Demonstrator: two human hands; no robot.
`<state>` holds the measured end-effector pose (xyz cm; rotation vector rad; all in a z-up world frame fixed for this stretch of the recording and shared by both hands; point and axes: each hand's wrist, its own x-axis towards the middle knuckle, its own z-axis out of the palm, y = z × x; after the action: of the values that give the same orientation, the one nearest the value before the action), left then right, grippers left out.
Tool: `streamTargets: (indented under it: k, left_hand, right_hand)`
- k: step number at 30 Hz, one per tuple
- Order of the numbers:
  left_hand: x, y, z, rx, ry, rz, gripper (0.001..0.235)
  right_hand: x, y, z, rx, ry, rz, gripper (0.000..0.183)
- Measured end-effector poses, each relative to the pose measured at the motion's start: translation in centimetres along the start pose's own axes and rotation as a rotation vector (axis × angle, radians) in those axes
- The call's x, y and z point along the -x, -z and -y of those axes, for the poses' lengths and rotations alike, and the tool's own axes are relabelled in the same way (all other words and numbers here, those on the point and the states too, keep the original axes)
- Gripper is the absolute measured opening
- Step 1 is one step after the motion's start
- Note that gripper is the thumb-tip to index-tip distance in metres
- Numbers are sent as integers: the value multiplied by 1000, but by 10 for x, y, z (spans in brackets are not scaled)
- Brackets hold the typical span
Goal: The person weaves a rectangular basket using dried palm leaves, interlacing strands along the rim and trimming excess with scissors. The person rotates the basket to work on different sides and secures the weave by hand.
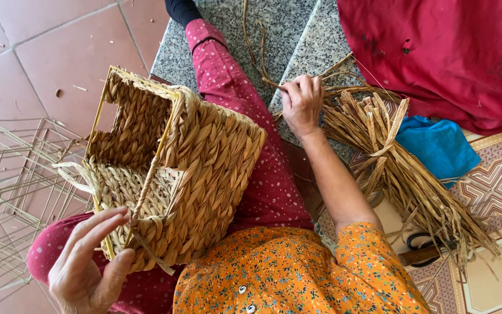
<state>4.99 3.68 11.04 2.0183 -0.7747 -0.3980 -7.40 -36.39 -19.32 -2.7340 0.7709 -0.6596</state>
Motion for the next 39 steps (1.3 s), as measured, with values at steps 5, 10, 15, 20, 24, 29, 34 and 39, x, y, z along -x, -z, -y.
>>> streamTargets:
  k: [5, 10, 15, 20, 24, 29, 34, 39]
  left_hand:
    - [-29, -17, -25, -90, -214, -4, 20]
    - [-63, -52, -47, -143, -483, 221, 46]
    - [-76, -82, -52, -189, -538, 355, 40]
    - [-70, -61, -31, -207, -412, 164, 15]
    - [-66, -21, -5, -190, -120, -26, 7]
    - [-59, -17, 33, 105, 34, -66, 12]
    - [-60, -23, 59, 196, 153, -11, 14]
    - [-61, -21, 60, 425, 227, 51, 14]
  right_hand:
    - [14, 40, 38, -150, 146, -158, 12]
    - [27, 110, 107, -450, 255, -248, 11]
    - [28, 168, 160, -738, 404, -70, 15]
    - [6, 165, 160, -739, 411, 62, 24]
    - [-11, 175, 115, -696, 281, 147, 12]
    - [-4, 210, 77, -541, 128, 118, 11]
    - [13, 237, 59, -430, -1, 96, 11]
    - [25, 246, 44, -355, -68, 91, 9]
